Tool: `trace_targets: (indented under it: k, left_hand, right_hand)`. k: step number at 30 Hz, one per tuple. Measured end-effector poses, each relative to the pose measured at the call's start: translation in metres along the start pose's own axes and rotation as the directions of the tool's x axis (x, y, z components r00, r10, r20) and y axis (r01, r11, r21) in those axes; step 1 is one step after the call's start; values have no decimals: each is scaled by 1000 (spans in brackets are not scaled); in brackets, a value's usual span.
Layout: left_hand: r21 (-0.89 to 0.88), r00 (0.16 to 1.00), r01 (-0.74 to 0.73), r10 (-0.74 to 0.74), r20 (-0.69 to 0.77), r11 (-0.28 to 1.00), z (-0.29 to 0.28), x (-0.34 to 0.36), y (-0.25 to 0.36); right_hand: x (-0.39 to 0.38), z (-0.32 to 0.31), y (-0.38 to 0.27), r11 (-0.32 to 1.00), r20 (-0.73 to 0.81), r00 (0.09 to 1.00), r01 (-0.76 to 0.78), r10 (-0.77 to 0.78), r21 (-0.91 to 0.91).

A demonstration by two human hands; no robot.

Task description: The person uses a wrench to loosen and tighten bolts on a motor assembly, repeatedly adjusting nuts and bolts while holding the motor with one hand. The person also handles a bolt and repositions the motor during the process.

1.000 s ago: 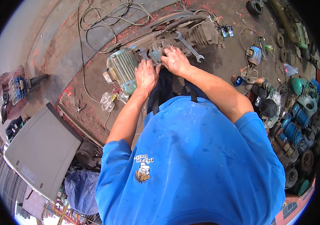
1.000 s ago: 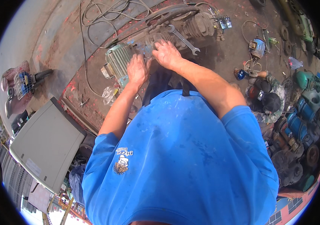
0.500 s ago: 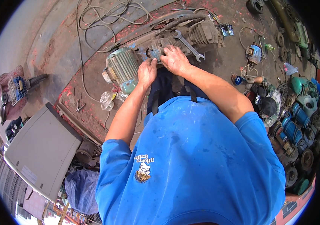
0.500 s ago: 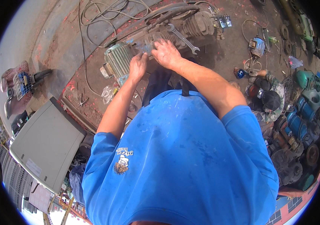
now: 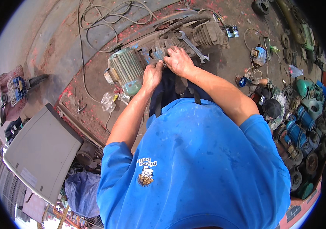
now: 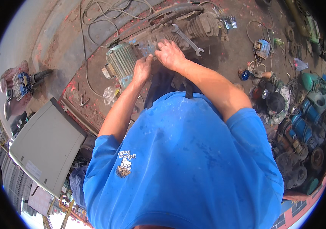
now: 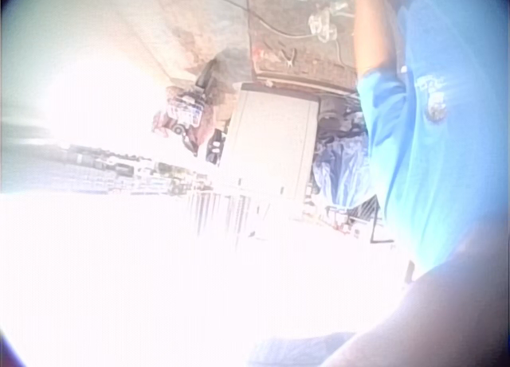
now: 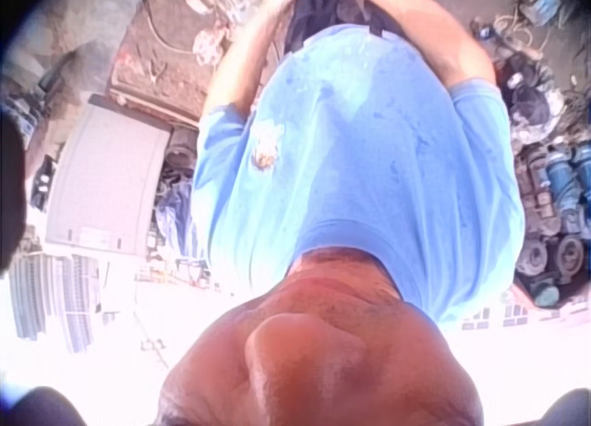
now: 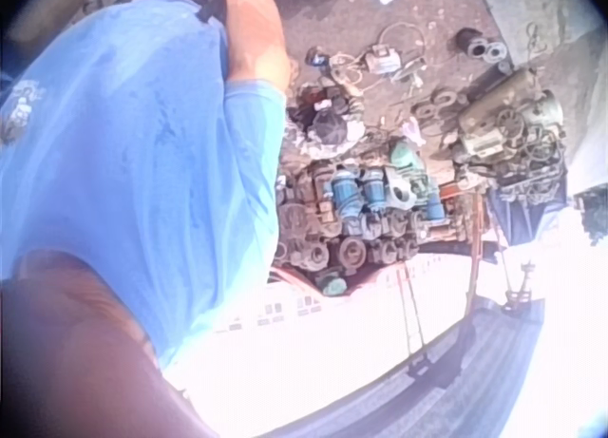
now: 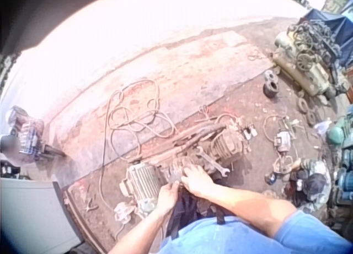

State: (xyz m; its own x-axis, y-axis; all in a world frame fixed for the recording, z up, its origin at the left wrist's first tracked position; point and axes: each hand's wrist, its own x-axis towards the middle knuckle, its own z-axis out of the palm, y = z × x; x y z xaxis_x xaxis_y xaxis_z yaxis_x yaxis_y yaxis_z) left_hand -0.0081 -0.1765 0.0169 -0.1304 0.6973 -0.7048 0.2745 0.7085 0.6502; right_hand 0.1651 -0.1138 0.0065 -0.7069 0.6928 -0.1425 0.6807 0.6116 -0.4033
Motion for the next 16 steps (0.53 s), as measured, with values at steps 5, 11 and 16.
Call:
trace_targets:
  k: [5, 11, 16]
  left_hand:
    - [721, 808, -391, 589, -30, 573, -4, -12, 17]
    - [-251, 977, 152, -184, -111, 956, -2, 26, -12]
    - [793, 893, -336, 441, 95, 509, -16, -9, 10]
  right_hand:
    - [-3, 1, 2, 1000, -28, 1000, 2, -2, -13]
    - [5, -7, -5, 998, 54, 998, -38, 35, 52]
    - [1, -1, -2, 996, 69, 996, -64, 60, 58]
